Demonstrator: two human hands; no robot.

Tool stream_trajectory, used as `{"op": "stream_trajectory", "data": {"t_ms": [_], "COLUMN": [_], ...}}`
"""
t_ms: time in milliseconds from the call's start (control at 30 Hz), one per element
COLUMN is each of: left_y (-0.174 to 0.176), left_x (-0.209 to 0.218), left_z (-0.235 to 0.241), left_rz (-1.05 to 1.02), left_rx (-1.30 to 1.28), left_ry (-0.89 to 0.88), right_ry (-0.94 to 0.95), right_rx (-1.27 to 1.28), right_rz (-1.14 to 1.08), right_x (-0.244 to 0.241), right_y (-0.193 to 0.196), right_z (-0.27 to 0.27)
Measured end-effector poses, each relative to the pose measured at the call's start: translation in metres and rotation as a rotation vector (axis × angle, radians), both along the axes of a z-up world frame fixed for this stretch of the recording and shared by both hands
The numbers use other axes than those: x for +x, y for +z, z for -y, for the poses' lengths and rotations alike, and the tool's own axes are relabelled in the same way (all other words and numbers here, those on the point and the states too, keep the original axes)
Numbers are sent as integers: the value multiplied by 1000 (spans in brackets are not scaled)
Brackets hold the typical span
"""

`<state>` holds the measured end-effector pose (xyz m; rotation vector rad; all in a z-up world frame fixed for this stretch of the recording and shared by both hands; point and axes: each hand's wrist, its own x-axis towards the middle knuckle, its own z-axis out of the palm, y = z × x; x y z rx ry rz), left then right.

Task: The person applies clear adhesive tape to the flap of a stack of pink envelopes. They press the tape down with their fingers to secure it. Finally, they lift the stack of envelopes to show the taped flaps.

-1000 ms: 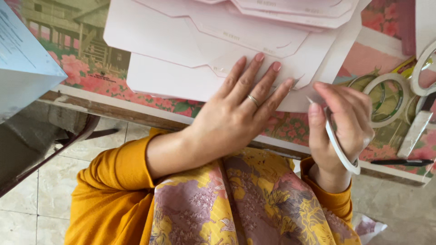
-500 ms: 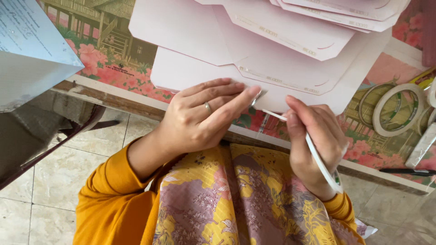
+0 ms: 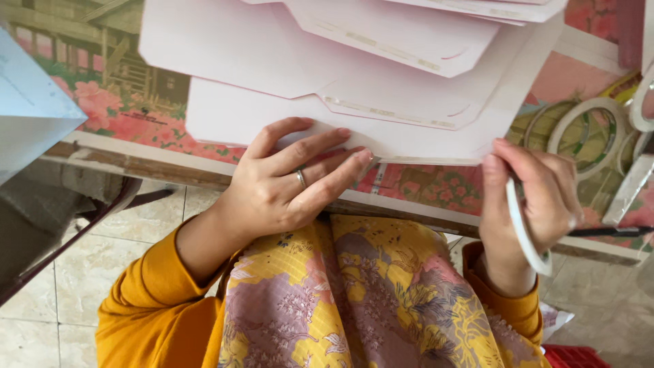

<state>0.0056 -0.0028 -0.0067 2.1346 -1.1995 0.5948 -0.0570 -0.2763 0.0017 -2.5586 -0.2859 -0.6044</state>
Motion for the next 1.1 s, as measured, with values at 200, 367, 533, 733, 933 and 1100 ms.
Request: {"op": "stream_trajectory", "data": {"t_ms": [200,367,533,733,933,1100], "left_y": [4,7,43,1,16,15], "left_x": [-6,-8,8,33,55,12], "left_z": [48,82,53,34,27,48], "left_rz": [-56,93,9,-39,168,-60], "left_rx": [37,166,468,587,518,426], "left_ry": [-111,-12,263,452,604,204], "right_ry": [27,40,-121,-39,202,130], "right_rx": [28,74,107,97,27,53], "right_rz": [-46,-14,263,115,-53,-64], "right_x": [4,5,5,18,25,16], "right_y": [6,14,-1,8,23,19], "right_z": [-6,-4,-5,-32,-25,-16]}}
